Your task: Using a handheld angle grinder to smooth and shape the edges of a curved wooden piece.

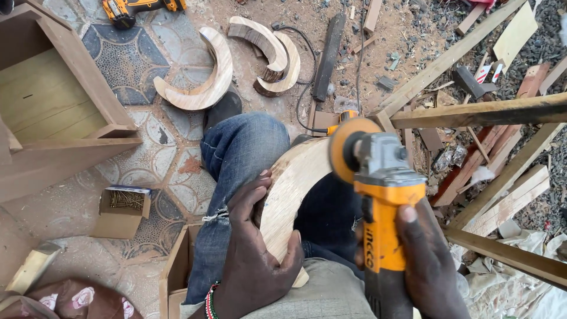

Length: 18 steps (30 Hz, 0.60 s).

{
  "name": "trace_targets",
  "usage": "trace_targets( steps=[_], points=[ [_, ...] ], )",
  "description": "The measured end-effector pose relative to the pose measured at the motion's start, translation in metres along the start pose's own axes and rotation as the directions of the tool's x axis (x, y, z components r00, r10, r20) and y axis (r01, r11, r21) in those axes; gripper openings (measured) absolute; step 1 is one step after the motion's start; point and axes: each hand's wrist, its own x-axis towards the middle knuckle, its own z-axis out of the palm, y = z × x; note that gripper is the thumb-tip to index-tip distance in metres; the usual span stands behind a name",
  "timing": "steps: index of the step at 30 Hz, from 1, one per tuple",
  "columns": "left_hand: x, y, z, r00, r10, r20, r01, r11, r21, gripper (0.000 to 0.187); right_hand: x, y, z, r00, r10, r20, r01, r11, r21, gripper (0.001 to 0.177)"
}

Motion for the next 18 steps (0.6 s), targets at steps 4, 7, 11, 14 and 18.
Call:
trace_targets(
  steps=[4,7,11,14,18],
  points=[
    [-0.003,0.001,0.004,0.999,0.021,-0.049,-0.021,1.000,-0.003,0.094,0.000,-0.001,-0.012,0.990,0.096,-0.108,-0.102,0.993,-0.052,0.069],
    [-0.003,-0.002,0.004,0.999,0.023,-0.042,-0.023,1.000,0.002,0.092,0.001,-0.007,-0.019,0.911,0.227,-0.343,-0.238,0.971,0.012,0.055],
    [-0.003,-0.005,0.008,0.998,0.045,-0.052,-0.043,0.999,0.022,0.089,0.000,-0.009,-0.016,0.887,0.241,-0.394,-0.241,0.969,0.051,0.070],
    [-0.005,-0.005,0.009,0.998,0.035,-0.044,-0.035,0.999,0.002,0.088,0.000,-0.001,-0.014,0.969,0.148,-0.200,-0.143,0.989,0.039,0.065],
    [-0.006,-0.008,0.010,1.000,0.014,-0.028,-0.015,0.999,-0.036,0.091,-0.003,-0.003,-0.004,0.985,0.115,-0.127,-0.111,0.993,0.032,0.064]
  ],
)
